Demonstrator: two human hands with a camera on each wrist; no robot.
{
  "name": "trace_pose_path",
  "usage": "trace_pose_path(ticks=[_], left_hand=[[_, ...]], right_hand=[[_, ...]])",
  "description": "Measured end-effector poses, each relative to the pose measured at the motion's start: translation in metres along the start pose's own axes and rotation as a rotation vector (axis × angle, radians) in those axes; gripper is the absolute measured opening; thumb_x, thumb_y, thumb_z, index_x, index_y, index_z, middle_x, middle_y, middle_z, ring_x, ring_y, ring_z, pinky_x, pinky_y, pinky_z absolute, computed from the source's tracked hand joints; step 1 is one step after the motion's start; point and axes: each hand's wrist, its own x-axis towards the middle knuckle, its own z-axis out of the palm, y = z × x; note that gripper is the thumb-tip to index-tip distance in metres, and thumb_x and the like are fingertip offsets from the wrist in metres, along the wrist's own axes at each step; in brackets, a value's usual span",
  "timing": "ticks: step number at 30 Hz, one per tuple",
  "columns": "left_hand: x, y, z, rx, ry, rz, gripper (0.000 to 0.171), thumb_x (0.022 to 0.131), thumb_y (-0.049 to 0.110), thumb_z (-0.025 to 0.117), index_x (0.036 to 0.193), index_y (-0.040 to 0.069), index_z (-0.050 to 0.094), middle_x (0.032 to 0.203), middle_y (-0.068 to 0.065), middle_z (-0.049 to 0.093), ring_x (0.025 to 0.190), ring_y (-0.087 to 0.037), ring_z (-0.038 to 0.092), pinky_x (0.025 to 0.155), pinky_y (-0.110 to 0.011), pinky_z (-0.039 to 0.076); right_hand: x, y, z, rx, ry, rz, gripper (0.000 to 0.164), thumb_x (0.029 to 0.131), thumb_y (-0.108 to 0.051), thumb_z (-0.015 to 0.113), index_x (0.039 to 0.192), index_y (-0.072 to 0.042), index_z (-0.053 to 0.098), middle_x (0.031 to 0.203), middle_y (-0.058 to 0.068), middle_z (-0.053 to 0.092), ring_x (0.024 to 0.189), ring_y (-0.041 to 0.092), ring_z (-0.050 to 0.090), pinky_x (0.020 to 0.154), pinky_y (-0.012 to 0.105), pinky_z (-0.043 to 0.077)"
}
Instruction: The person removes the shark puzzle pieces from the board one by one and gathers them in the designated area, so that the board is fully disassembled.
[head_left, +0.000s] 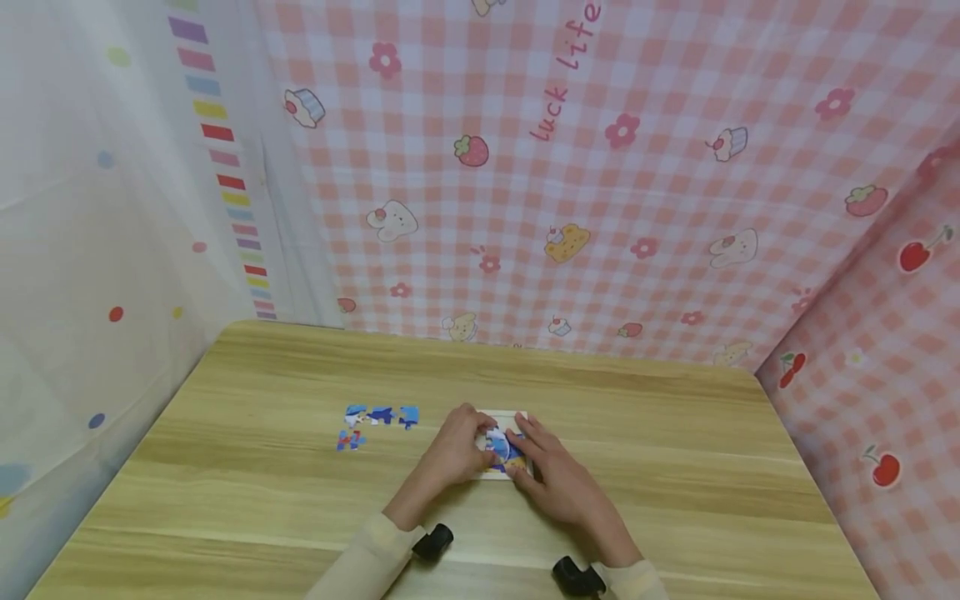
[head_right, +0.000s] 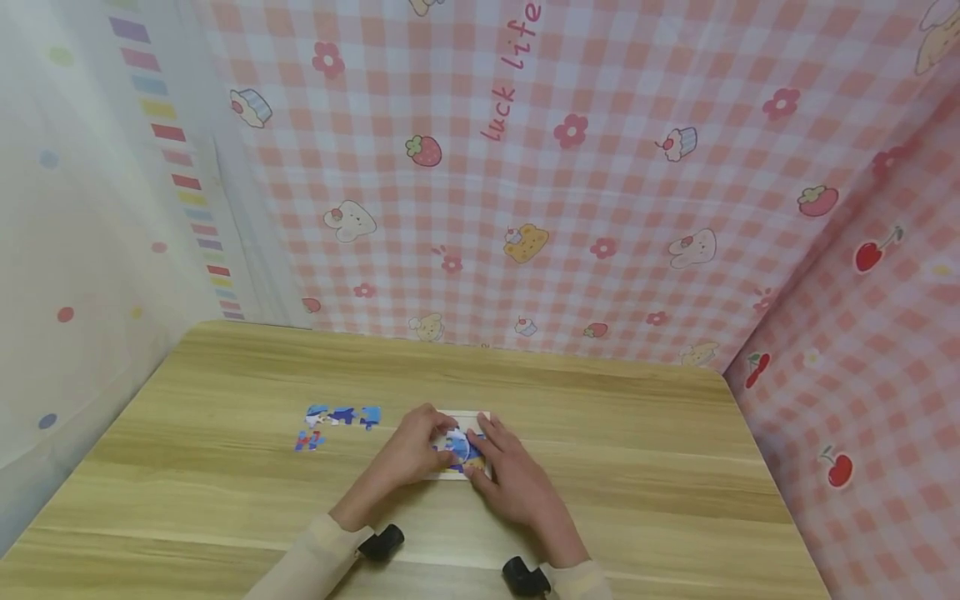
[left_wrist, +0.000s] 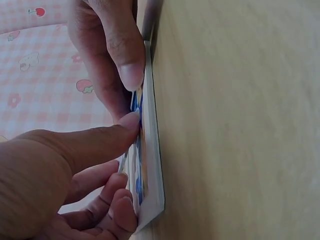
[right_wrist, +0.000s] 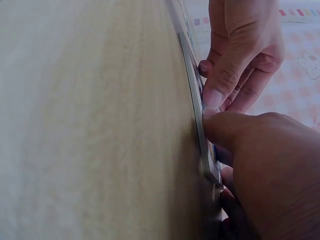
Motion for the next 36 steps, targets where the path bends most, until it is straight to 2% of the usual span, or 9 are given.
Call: trace_pose_path(ticks=[9,14,21,30,36], left_hand=[[0.000,-0.005,-0.003,0.020,-0.036,0.005,0.043,0.080,0.018,0.084,0.116,-0.001,0.071,0.099,-0.007,0.059,0.091,-0.019,0.052,0.084,-0.037,0.048],[-0.004,-0.009,-0.008,0.001,-0.017,0.020,0.044,0.079,0.019,0.084,0.117,0.002,0.071,0.100,-0.005,0.058,0.089,-0.016,0.053,0.079,-0.032,0.048],[-0.013,-0.019,-0.017,-0.023,0.022,0.022,0.042,0.080,0.017,0.085,0.118,0.004,0.071,0.092,-0.004,0.055,0.077,-0.012,0.047,0.066,-0.024,0.041],[-0.029,-0.028,-0.032,-0.054,0.060,-0.018,0.041,0.081,0.016,0.085,0.118,0.005,0.071,0.091,-0.002,0.053,0.078,-0.014,0.047,0.065,-0.024,0.039],[-0.037,-0.036,-0.042,-0.050,0.085,-0.018,0.042,0.079,0.014,0.087,0.117,0.005,0.073,0.087,-0.003,0.053,0.077,-0.016,0.048,0.064,-0.023,0.037]], right_hand=[[0.000,0.002,0.001,0.016,0.000,-0.011,0.056,0.103,-0.032,0.061,0.154,-0.011,0.047,0.169,0.008,0.027,0.158,0.033,0.022,0.121,0.058,0.031],[-0.001,0.003,0.001,0.017,-0.003,-0.003,0.057,0.103,-0.033,0.060,0.154,-0.011,0.047,0.170,0.007,0.026,0.158,0.032,0.021,0.121,0.058,0.031],[0.000,0.004,0.003,-0.004,0.004,0.006,0.056,0.104,-0.036,0.058,0.154,-0.014,0.047,0.170,0.005,0.027,0.158,0.032,0.022,0.120,0.059,0.032],[0.000,0.004,0.004,-0.007,0.002,0.012,0.057,0.104,-0.037,0.058,0.155,-0.016,0.046,0.170,0.004,0.026,0.158,0.031,0.021,0.121,0.058,0.031],[0.000,0.002,0.004,-0.008,0.005,0.009,0.057,0.104,-0.036,0.059,0.155,-0.014,0.046,0.170,0.006,0.026,0.158,0.032,0.022,0.121,0.058,0.031]])
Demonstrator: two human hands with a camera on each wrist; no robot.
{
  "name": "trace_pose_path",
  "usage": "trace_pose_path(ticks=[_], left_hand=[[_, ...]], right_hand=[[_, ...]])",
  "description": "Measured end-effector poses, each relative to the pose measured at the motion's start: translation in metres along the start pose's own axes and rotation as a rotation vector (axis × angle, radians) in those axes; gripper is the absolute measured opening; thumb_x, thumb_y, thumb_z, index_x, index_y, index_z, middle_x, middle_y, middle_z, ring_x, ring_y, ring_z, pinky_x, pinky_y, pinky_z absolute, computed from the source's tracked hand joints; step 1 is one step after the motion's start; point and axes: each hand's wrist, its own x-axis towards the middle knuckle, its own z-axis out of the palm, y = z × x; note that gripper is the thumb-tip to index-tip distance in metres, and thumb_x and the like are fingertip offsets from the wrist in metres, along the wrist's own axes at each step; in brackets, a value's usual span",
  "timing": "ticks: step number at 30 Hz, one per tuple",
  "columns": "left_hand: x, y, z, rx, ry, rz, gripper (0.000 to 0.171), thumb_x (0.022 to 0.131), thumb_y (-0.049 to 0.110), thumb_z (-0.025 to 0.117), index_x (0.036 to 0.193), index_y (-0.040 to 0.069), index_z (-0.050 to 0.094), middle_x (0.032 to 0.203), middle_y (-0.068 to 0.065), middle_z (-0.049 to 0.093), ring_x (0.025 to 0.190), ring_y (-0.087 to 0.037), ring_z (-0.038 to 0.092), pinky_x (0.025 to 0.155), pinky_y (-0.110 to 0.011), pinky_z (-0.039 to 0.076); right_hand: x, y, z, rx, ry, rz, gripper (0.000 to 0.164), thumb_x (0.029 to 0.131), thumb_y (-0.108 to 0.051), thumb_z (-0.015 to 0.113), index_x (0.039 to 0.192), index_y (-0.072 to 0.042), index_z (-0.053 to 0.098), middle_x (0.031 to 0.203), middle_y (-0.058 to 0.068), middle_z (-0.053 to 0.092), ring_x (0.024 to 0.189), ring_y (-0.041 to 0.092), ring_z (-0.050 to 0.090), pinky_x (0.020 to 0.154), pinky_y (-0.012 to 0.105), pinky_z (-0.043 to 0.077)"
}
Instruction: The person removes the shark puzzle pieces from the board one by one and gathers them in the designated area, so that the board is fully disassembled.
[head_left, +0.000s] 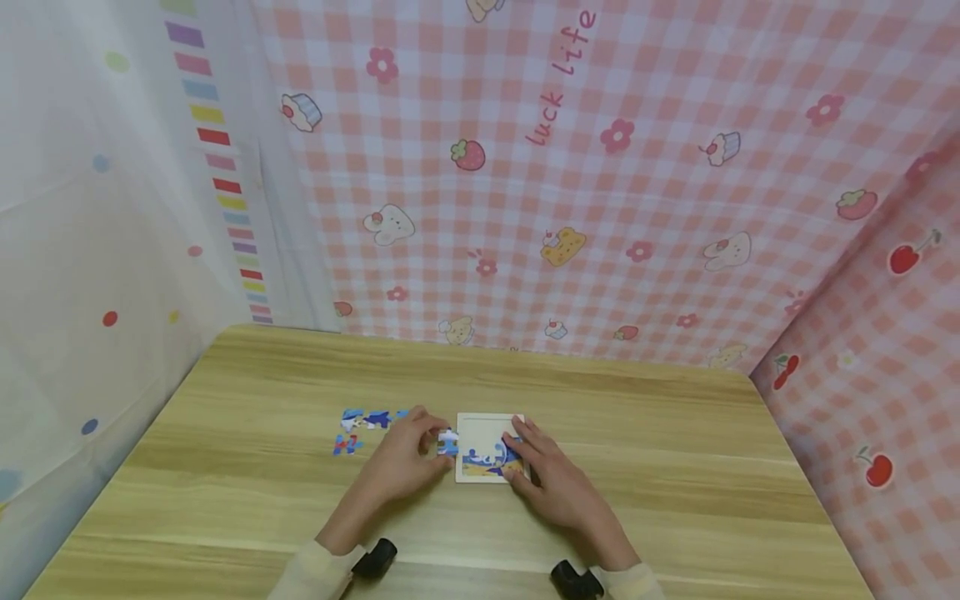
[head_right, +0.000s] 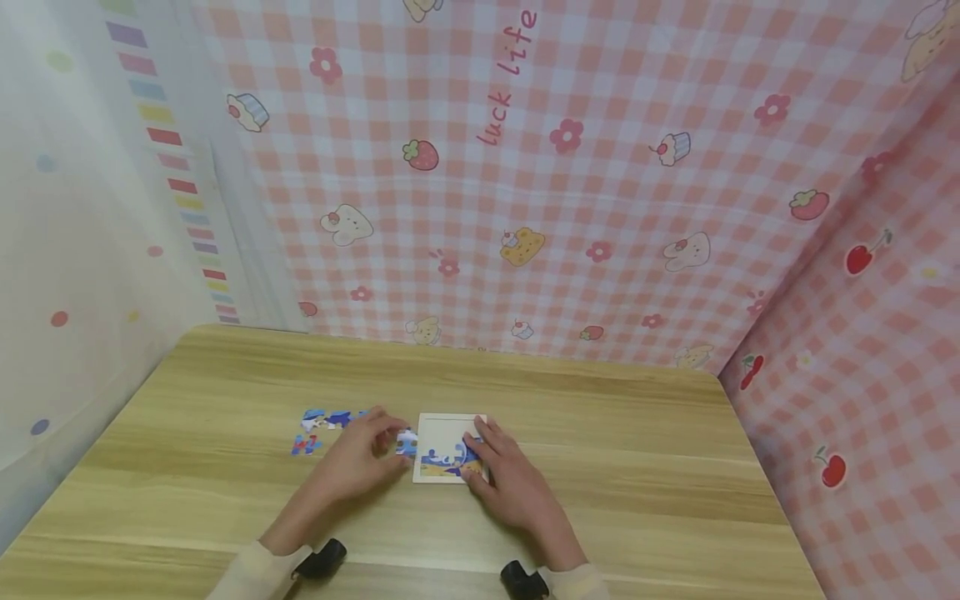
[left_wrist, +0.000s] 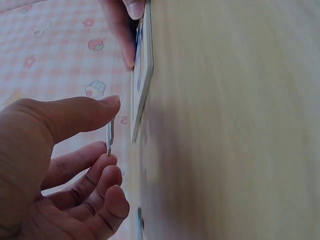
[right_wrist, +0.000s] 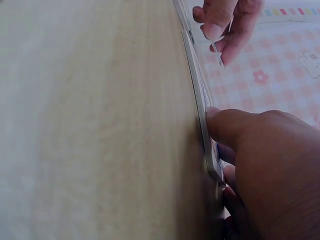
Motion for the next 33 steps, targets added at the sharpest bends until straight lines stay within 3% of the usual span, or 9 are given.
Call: trace_pose_path(ticks=[14,21,33], left_hand=[[-0.014,-0.022,-0.027,0.066,0.020,-0.036,0.045,0.080,0.016,0.086,0.121,0.004,0.072,0.090,-0.003,0.053,0.079,-0.016,0.047,0.066,-0.024,0.037],[-0.018,-0.036,-0.039,0.090,0.031,-0.011,0.044,0.081,0.015,0.085,0.120,0.002,0.072,0.088,-0.003,0.053,0.077,-0.015,0.047,0.066,-0.025,0.038],[-0.025,-0.051,-0.056,0.111,0.053,-0.031,0.044,0.081,0.013,0.084,0.121,0.000,0.071,0.088,-0.004,0.053,0.078,-0.017,0.047,0.065,-0.025,0.039]], right_hand=[[0.000,0.000,0.001,0.001,0.004,0.007,0.057,0.104,-0.036,0.059,0.155,-0.015,0.046,0.170,0.005,0.026,0.158,0.031,0.022,0.121,0.058,0.031],[0.000,0.000,0.002,-0.005,0.006,0.009,0.056,0.104,-0.036,0.059,0.155,-0.015,0.046,0.170,0.004,0.027,0.158,0.031,0.022,0.121,0.058,0.031],[0.000,-0.001,0.002,0.001,0.008,0.014,0.057,0.103,-0.036,0.060,0.155,-0.016,0.046,0.170,0.004,0.027,0.158,0.030,0.022,0.122,0.057,0.030]])
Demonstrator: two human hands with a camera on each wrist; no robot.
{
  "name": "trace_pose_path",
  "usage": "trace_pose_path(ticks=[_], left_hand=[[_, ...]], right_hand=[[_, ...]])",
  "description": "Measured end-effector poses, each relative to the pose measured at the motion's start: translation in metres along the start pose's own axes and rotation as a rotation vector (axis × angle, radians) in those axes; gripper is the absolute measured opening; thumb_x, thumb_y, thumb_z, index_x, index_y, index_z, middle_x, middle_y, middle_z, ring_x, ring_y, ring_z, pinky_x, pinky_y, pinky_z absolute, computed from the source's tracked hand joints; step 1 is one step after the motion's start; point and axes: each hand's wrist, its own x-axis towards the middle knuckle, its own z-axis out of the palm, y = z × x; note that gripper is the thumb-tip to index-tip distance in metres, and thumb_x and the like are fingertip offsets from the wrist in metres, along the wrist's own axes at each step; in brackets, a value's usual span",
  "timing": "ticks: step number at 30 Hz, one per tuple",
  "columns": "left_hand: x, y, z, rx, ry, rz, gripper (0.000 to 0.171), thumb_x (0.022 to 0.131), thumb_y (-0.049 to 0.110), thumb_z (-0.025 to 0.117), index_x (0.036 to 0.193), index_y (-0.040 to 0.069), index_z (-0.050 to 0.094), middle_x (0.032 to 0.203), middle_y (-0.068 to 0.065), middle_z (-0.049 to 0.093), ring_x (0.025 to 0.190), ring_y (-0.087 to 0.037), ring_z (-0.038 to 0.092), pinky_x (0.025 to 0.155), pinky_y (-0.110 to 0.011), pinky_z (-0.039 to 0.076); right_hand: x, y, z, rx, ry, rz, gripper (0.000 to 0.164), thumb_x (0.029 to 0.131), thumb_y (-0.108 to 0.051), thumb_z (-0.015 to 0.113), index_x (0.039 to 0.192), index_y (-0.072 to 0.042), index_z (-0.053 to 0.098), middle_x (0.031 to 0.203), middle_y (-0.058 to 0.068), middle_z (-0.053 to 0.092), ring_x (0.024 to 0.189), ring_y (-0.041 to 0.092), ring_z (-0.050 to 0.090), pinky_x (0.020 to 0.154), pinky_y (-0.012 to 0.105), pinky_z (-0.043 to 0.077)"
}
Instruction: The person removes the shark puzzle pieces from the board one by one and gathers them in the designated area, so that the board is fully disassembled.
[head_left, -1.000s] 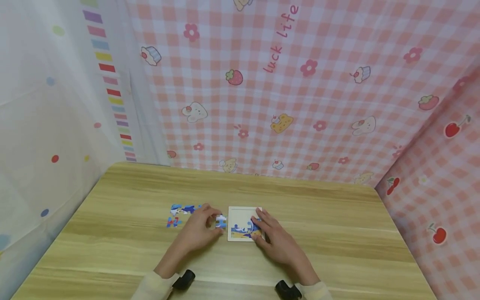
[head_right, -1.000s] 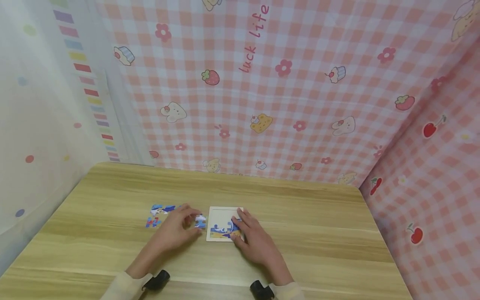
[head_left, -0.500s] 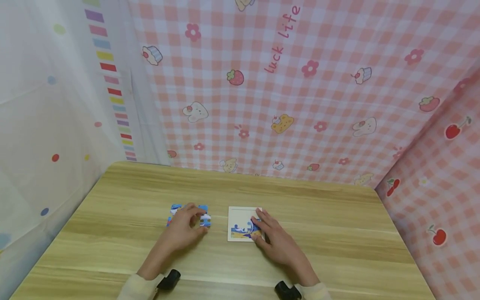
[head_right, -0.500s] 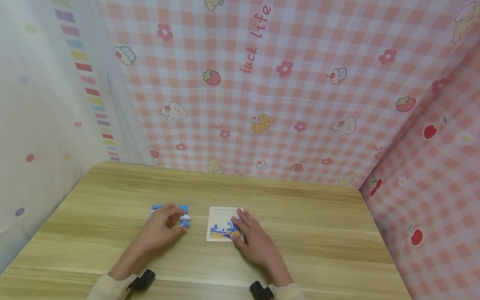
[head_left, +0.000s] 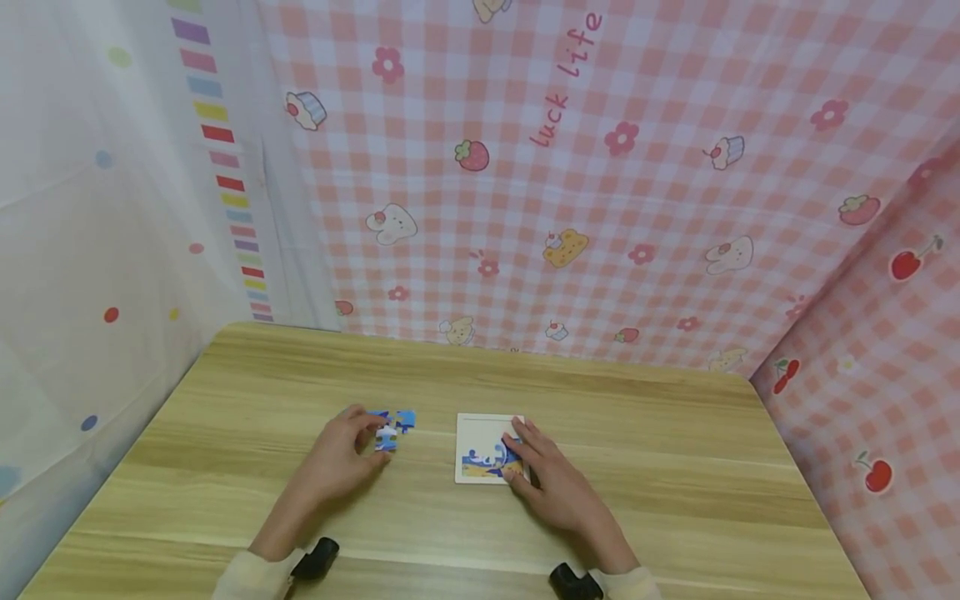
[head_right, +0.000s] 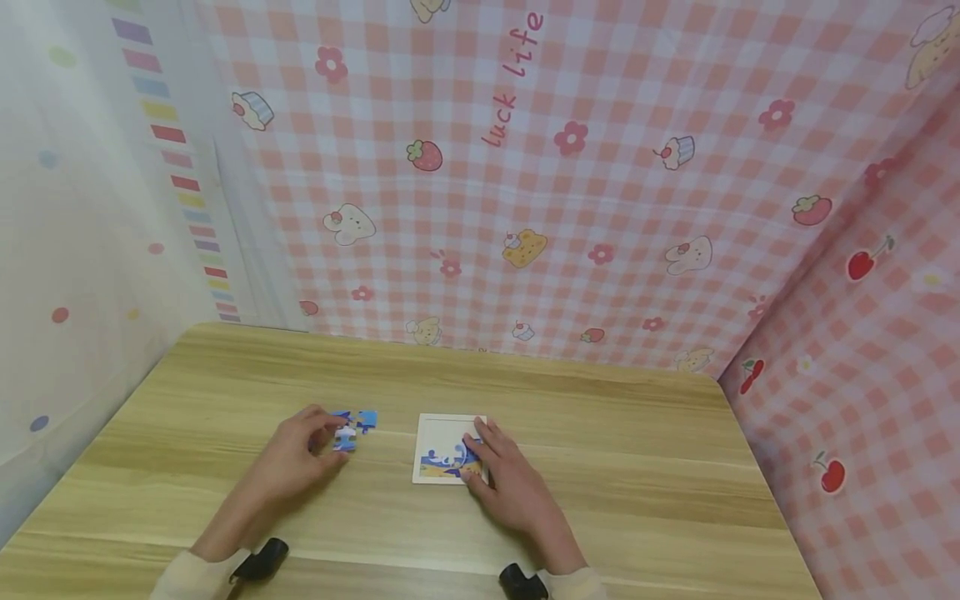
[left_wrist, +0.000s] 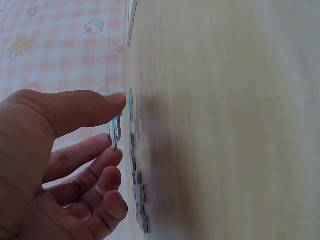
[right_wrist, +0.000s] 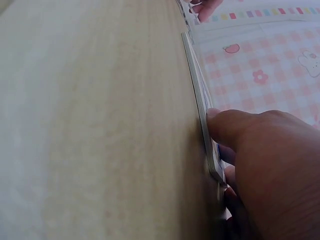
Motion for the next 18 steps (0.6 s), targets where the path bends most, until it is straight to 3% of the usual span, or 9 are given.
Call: trace_pose_path(ticks=[9,18], left_hand=[[-0.002,-0.005,-0.009,0.067,-0.006,-0.015,0.040,0.084,0.013,0.082,0.119,-0.002,0.071,0.095,-0.004,0.057,0.089,-0.020,0.049,0.072,-0.029,0.045],[-0.003,-0.004,-0.012,0.091,-0.065,-0.017,0.041,0.085,0.012,0.081,0.122,-0.003,0.071,0.101,-0.005,0.057,0.092,-0.019,0.048,0.075,-0.031,0.047]], right_hand=[[0.000,0.000,-0.001,0.004,0.005,-0.004,0.058,0.103,-0.036,0.060,0.155,-0.016,0.046,0.170,0.004,0.026,0.158,0.029,0.021,0.122,0.056,0.029],[-0.001,-0.001,-0.001,0.005,0.000,-0.002,0.057,0.103,-0.036,0.060,0.155,-0.016,0.046,0.170,0.004,0.026,0.158,0.030,0.021,0.123,0.056,0.028]])
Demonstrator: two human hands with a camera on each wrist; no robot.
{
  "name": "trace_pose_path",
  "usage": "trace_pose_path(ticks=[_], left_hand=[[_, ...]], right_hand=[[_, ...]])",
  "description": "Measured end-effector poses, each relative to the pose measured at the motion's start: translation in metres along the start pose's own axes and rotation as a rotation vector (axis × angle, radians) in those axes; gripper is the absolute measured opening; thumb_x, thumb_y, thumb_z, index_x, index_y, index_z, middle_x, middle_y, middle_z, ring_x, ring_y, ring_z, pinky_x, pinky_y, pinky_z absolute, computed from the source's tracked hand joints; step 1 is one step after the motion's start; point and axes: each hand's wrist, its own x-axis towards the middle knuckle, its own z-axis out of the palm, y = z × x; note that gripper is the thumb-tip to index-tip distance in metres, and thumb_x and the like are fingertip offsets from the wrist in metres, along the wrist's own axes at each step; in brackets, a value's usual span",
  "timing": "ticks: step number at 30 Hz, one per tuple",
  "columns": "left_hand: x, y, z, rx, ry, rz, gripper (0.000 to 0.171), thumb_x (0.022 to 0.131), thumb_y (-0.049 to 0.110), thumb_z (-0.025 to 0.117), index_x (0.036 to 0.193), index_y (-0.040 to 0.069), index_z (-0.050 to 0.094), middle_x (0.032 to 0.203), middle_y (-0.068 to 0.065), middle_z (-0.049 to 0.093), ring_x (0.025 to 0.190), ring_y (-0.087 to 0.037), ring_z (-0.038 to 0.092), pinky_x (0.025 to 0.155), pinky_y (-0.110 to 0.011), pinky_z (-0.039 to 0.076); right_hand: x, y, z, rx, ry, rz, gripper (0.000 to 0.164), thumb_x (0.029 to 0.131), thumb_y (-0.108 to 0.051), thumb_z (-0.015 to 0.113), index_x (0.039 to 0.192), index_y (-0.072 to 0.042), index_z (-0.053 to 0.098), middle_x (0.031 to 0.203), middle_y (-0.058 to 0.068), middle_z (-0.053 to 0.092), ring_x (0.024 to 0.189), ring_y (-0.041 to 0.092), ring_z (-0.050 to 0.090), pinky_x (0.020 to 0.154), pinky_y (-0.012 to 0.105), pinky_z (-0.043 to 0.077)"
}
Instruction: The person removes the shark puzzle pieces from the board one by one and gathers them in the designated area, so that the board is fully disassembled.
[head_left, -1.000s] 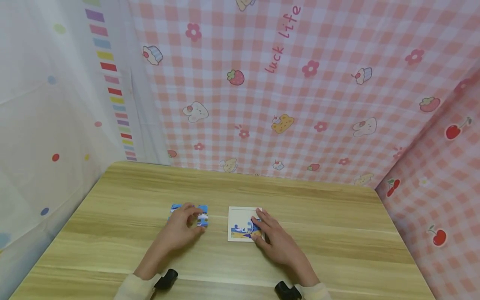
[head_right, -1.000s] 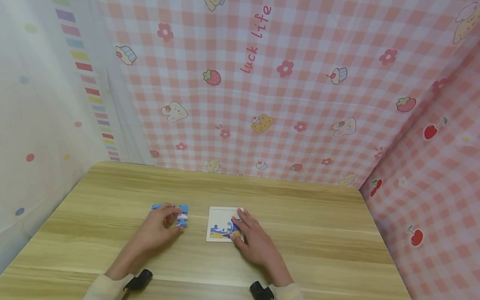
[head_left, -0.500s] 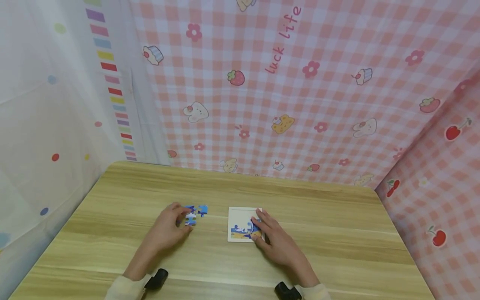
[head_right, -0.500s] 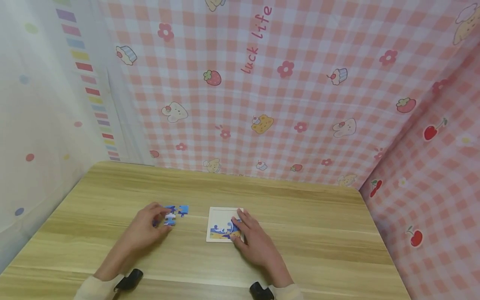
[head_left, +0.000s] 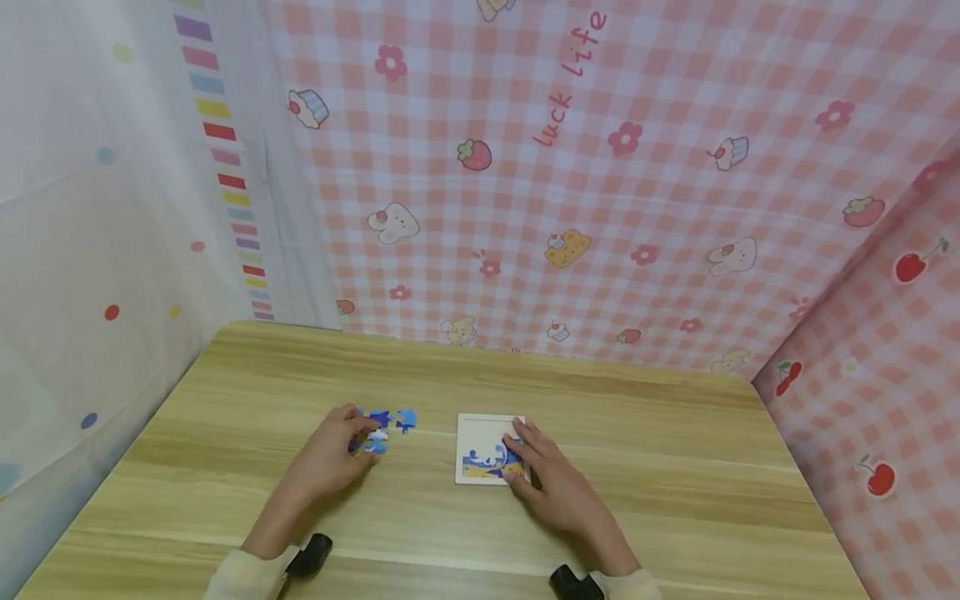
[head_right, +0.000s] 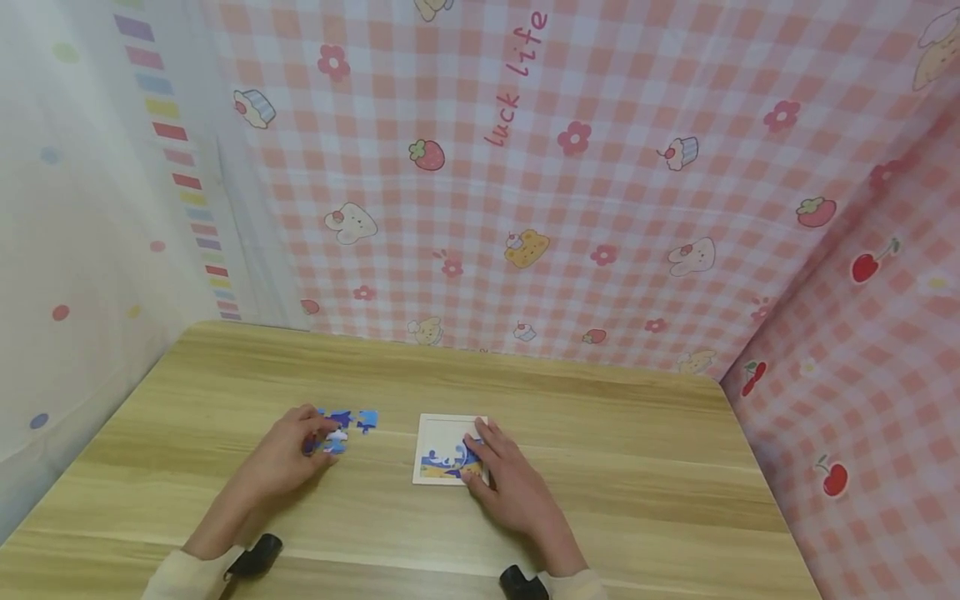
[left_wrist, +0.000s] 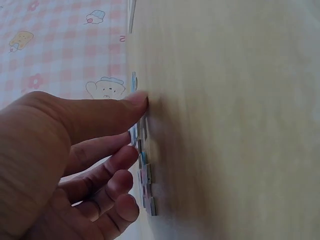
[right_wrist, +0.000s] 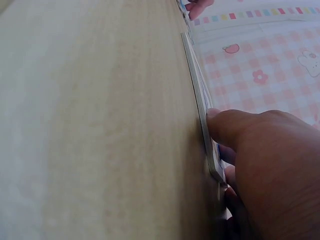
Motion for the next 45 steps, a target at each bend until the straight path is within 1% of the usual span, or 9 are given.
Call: trace_pose_path(ticks=[5,10,17,26,29,33,34,39,45], left_hand=[[-0.002,0.000,-0.002,0.024,-0.015,0.013,0.041,0.086,0.012,0.081,0.122,-0.003,0.070,0.106,-0.006,0.058,0.094,-0.020,0.049,0.077,-0.034,0.048],[-0.001,-0.001,-0.002,0.054,-0.002,0.038,0.041,0.086,0.011,0.081,0.122,-0.004,0.070,0.107,-0.007,0.060,0.096,-0.020,0.050,0.080,-0.036,0.050],[-0.001,0.000,-0.002,0.058,-0.008,0.029,0.040,0.087,0.010,0.080,0.124,-0.003,0.070,0.111,-0.008,0.060,0.101,-0.022,0.050,0.085,-0.041,0.050],[0.000,-0.001,-0.001,0.049,0.003,0.042,0.041,0.087,0.013,0.081,0.124,-0.003,0.070,0.103,-0.005,0.058,0.095,-0.020,0.047,0.077,-0.033,0.047],[0.001,0.000,-0.001,0.040,0.023,0.049,0.037,0.087,0.013,0.081,0.119,-0.004,0.071,0.103,-0.006,0.058,0.095,-0.020,0.048,0.076,-0.032,0.047],[0.003,0.007,-0.002,0.027,0.039,0.047,0.038,0.088,0.013,0.080,0.121,-0.003,0.071,0.108,-0.008,0.060,0.096,-0.020,0.052,0.079,-0.035,0.051],[0.003,0.009,-0.002,0.019,0.040,0.048,0.042,0.088,0.013,0.080,0.125,-0.003,0.069,0.108,-0.008,0.061,0.097,-0.021,0.053,0.079,-0.036,0.052],[0.005,0.021,0.001,-0.012,0.052,0.074,0.042,0.088,0.014,0.080,0.126,-0.001,0.070,0.108,-0.009,0.062,0.098,-0.023,0.056,0.081,-0.037,0.053],[0.013,0.035,0.009,-0.061,0.048,0.087,0.036,0.090,0.014,0.079,0.122,0.001,0.071,0.103,-0.008,0.062,0.092,-0.022,0.055,0.075,-0.031,0.049]], right_hand=[[0.000,0.000,0.001,0.004,-0.001,0.005,0.057,0.104,-0.037,0.059,0.155,-0.016,0.046,0.170,0.003,0.026,0.159,0.030,0.021,0.123,0.056,0.027],[0.000,0.000,0.001,0.003,0.000,0.006,0.057,0.104,-0.037,0.059,0.155,-0.017,0.046,0.170,0.003,0.026,0.159,0.029,0.020,0.123,0.056,0.027],[0.000,0.001,0.001,0.005,-0.002,0.009,0.057,0.104,-0.037,0.059,0.155,-0.017,0.045,0.170,0.003,0.026,0.159,0.029,0.020,0.123,0.058,0.027],[-0.001,0.002,0.000,0.016,0.008,0.006,0.058,0.102,-0.034,0.062,0.155,-0.017,0.047,0.170,0.004,0.027,0.159,0.029,0.021,0.124,0.056,0.026],[0.001,0.001,0.001,0.022,0.020,0.003,0.057,0.102,-0.033,0.063,0.154,-0.016,0.047,0.169,0.004,0.028,0.158,0.029,0.022,0.124,0.055,0.027],[0.002,0.000,0.001,0.035,0.023,0.006,0.058,0.101,-0.033,0.064,0.154,-0.016,0.048,0.169,0.005,0.029,0.158,0.030,0.022,0.124,0.056,0.026],[0.002,-0.001,0.001,0.038,0.022,0.007,0.058,0.101,-0.032,0.065,0.153,-0.015,0.048,0.169,0.005,0.029,0.158,0.030,0.023,0.124,0.055,0.026],[0.002,-0.001,0.000,0.028,0.020,0.010,0.059,0.100,-0.032,0.065,0.154,-0.015,0.048,0.169,0.006,0.030,0.158,0.030,0.023,0.124,0.055,0.026],[0.002,-0.001,0.000,0.035,0.030,0.019,0.062,0.099,-0.032,0.067,0.154,-0.012,0.046,0.168,0.006,0.031,0.157,0.030,0.025,0.124,0.054,0.026]])
